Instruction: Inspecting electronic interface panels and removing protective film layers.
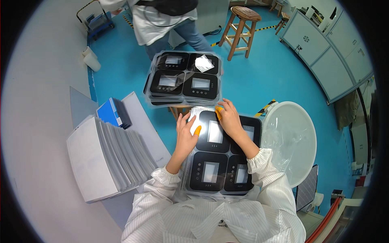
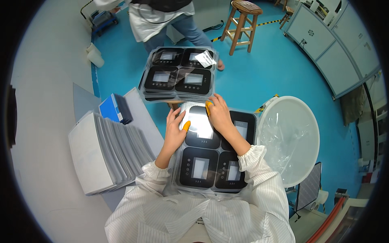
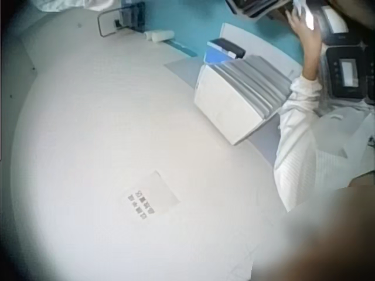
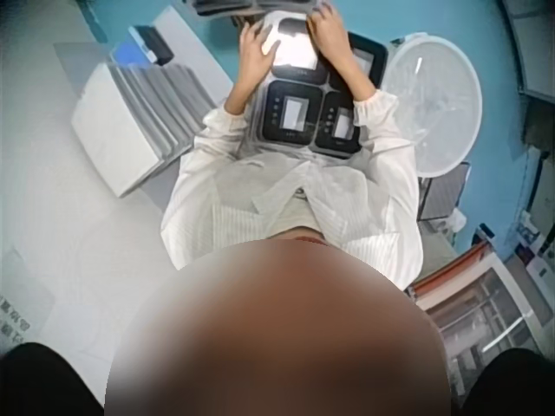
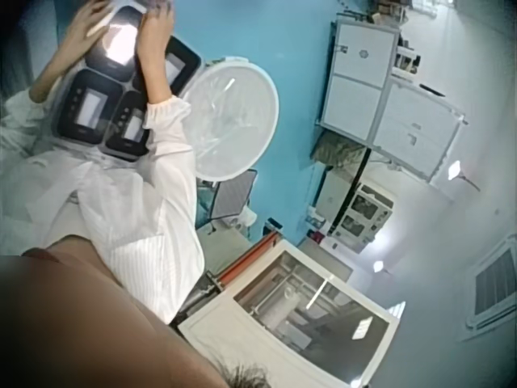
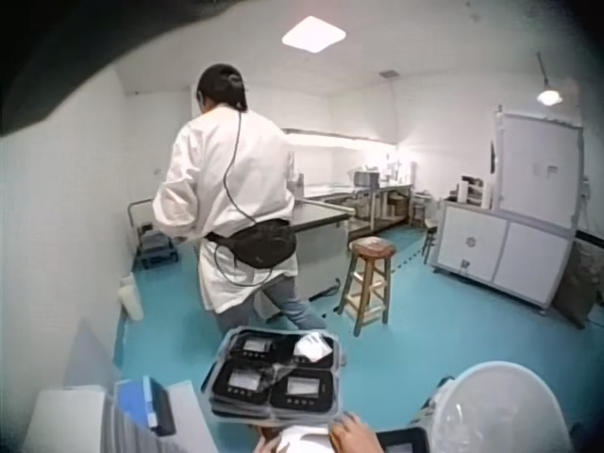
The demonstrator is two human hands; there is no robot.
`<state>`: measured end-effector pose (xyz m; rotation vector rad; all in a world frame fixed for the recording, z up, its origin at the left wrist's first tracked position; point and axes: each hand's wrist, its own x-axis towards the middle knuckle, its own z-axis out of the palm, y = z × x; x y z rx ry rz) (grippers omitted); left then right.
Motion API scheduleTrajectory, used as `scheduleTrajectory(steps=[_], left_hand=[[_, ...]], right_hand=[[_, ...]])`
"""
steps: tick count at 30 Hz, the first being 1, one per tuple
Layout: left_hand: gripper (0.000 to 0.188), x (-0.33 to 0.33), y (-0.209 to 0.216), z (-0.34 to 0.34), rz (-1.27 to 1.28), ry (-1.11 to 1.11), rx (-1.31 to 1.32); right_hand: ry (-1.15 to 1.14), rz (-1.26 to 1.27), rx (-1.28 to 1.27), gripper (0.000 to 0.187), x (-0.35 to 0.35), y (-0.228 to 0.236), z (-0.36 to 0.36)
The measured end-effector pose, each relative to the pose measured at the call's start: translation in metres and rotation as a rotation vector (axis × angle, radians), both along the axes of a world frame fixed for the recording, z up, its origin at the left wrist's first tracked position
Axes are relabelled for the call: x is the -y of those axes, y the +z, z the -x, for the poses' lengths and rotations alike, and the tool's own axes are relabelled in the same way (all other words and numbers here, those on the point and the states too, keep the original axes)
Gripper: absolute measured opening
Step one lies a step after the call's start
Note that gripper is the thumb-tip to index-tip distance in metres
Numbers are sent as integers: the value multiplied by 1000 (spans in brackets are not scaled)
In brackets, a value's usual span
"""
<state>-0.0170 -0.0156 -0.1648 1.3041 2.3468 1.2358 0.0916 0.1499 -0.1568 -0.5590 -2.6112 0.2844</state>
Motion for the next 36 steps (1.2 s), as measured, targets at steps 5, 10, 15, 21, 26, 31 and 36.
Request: scheduleTrajectory(steps=[5, 10, 15, 21, 26, 31, 36], left_hand=[[47, -2, 7, -3, -17, 25, 45], [45, -8, 12, 5, -172, 32, 58], [48, -8, 22, 5, -260, -11, 508], [49, -5, 43, -8, -255, 40, 35], [48, -6, 47, -13, -336, 18, -72], [43, -5, 38, -19, -441, 17, 546], [43, -3, 34, -17, -467, 11, 561]], right_hand=[[26, 112, -177, 20, -1, 5, -2], [57, 198, -248, 19, 6, 23, -4], [83, 138, -287, 20, 15, 21, -9], [74, 168, -269, 29, 20, 23, -13], [167, 106, -200, 48, 32, 44, -3], [148, 49, -206, 39, 52, 37, -7], [216, 5, -292, 29, 56, 40, -12]])
